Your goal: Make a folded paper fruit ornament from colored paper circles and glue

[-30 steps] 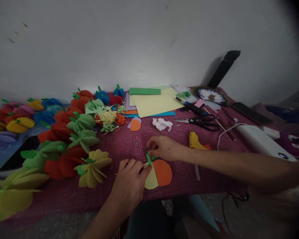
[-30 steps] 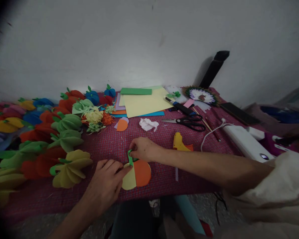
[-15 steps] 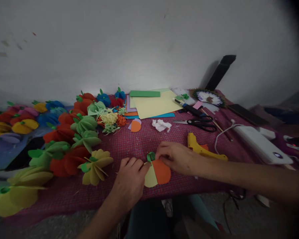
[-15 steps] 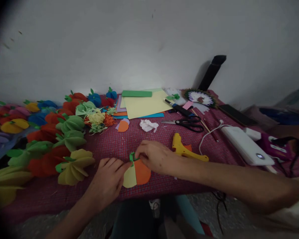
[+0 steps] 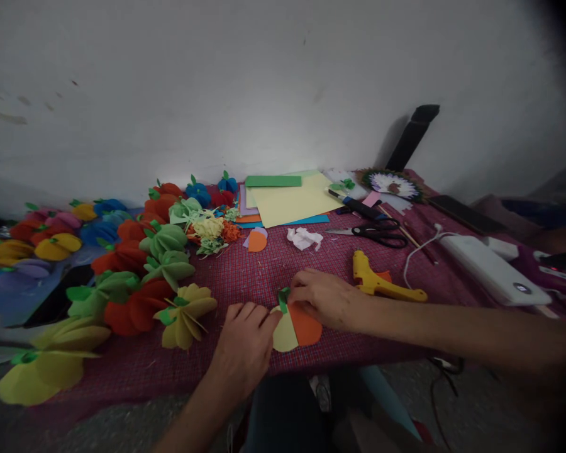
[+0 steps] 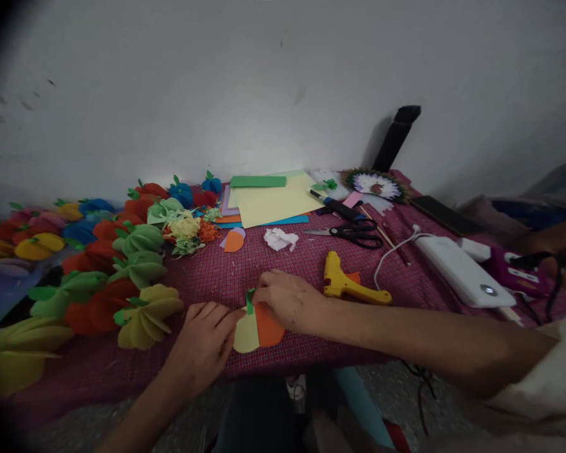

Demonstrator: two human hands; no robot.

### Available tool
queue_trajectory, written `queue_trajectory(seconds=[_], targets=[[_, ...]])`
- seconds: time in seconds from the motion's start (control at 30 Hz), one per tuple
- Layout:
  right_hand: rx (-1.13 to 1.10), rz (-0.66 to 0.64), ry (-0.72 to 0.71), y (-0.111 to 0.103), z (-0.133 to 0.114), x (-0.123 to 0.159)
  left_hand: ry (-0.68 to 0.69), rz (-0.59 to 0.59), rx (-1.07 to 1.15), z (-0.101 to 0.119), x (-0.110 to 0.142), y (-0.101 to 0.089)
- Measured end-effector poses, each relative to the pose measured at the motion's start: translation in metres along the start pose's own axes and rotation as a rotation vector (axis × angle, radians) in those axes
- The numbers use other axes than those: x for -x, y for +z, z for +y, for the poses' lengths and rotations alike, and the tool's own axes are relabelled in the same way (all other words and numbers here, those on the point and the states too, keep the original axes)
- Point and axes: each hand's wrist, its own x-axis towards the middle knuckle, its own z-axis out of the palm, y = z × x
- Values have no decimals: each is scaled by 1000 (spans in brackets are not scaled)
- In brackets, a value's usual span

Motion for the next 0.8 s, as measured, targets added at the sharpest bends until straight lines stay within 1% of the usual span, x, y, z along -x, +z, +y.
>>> queue_trajectory(seconds=[0.23,0.37,0.53,0.8], targets=[[96,-23,-67,2,-2,-7,24,-54,-1,2,0,-5],[126,-48,-103,1,-4,-9,17,-61,-10,3,-2,-5],[133,-90,-87,-1,-5,-11,17,-66,-14,4,-3,-6],[135,-66,-97,-1,-3,-11,16,-86,-11,4,-4,-6]])
